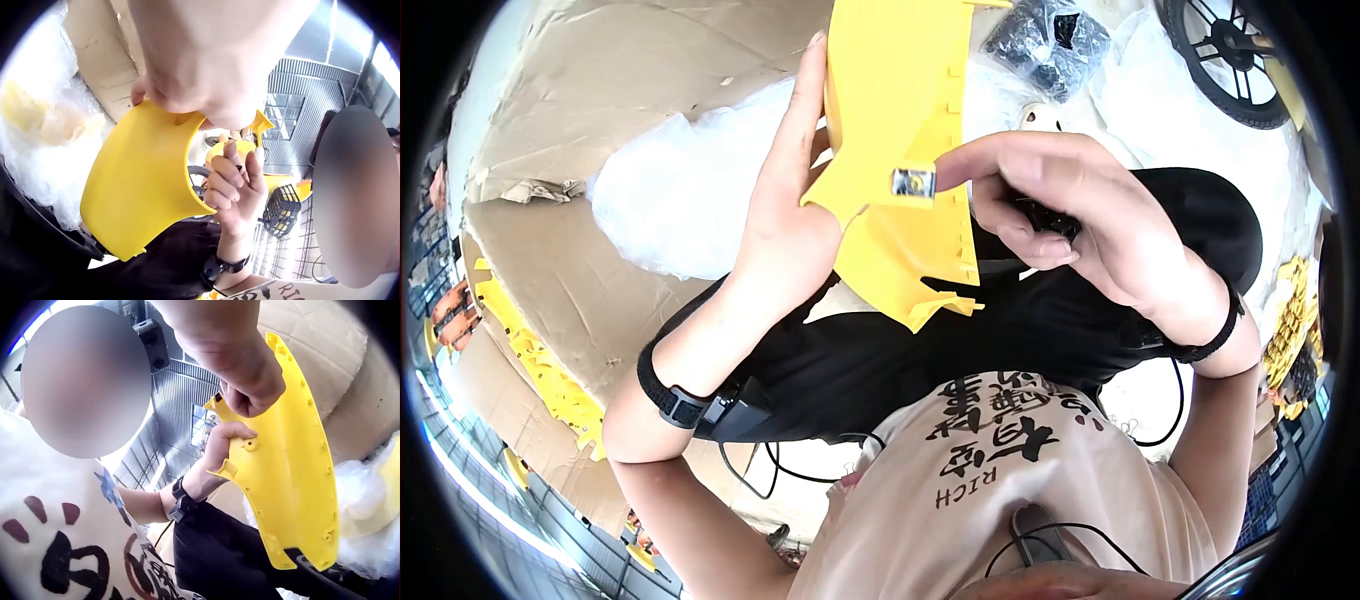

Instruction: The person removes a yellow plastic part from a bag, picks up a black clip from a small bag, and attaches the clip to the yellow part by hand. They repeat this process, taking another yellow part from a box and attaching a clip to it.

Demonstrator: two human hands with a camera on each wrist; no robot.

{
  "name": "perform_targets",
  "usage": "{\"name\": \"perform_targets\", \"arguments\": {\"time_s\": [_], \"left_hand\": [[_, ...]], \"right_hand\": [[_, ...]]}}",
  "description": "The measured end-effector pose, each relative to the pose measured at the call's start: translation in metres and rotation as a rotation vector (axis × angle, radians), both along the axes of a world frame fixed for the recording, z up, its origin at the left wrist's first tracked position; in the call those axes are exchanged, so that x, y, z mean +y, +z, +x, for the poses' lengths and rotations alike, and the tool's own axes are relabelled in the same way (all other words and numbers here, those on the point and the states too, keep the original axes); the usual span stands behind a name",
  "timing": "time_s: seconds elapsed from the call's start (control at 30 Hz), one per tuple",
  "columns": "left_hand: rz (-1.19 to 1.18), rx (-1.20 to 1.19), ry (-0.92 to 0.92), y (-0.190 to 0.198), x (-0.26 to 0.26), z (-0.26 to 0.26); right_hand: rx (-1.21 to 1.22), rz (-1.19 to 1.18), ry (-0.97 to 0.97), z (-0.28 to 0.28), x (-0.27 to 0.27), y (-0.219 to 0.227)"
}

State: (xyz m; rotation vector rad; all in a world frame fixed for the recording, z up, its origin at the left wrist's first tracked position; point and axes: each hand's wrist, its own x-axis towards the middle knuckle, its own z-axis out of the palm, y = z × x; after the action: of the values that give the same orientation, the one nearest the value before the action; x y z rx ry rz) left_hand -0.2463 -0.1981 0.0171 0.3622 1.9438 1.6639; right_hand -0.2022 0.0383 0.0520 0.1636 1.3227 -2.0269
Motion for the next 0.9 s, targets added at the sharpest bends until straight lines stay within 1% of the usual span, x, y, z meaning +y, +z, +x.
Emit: {"name": "perform_targets", "arguments": {"time_s": [0.03,0.07,0.13,0.2,0.27,0.3,0.4,0.47,0.5,0.57,0.63,0.7,0.8,0.9], "left_hand": [[-0.043,-0.183,0.066,0.003,0.001,-0.001],[-0.039,-0.185,0.066,0.002,0.0,-0.001],[0.027,-0.543,0.161,-0.001,-0.002,-0.003],[0.011,-0.546,0.148,-0.004,-0.001,-0.003],[0.0,-0.604,0.116,-0.003,0.0,-0.006],[0.007,-0.606,0.117,-0.004,-0.001,-0.007],[-0.029,-0.603,0.138,-0.007,-0.006,-0.012],[-0.01,-0.732,0.146,-0.004,-0.009,-0.017],[-0.009,-0.751,0.181,-0.002,-0.009,-0.019],[-0.027,-0.776,0.191,-0.002,-0.012,-0.022],[-0.05,-0.784,0.194,0.0,-0.011,-0.018],[-0.083,-0.762,0.223,0.004,-0.012,-0.017],[-0.067,-0.746,0.216,0.0,-0.014,-0.016],[-0.049,-0.732,0.222,0.002,-0.012,-0.016]], "right_hand": [[-0.048,-0.006,-0.038,0.0,-0.001,-0.002],[-0.05,-0.002,-0.037,0.0,0.0,-0.003],[-0.085,-0.028,-0.055,0.001,0.003,-0.005],[-0.121,-0.035,-0.07,0.003,0.003,-0.004],[-0.043,-0.105,-0.113,0.006,0.003,-0.007],[-0.059,-0.094,-0.123,0.005,0.003,-0.004],[-0.061,-0.107,-0.07,0.004,0.006,-0.008],[-0.063,-0.084,-0.067,0.001,0.006,-0.011],[-0.062,-0.067,-0.066,-0.001,0.006,-0.012],[-0.104,-0.062,-0.079,-0.005,0.005,-0.011],[-0.128,-0.061,-0.101,0.003,0.006,-0.012],[-0.107,-0.133,-0.124,0.004,0.005,-0.014],[-0.07,-0.126,-0.139,0.007,0.002,-0.009],[-0.04,-0.106,-0.087,0.006,0.003,-0.01]]}}
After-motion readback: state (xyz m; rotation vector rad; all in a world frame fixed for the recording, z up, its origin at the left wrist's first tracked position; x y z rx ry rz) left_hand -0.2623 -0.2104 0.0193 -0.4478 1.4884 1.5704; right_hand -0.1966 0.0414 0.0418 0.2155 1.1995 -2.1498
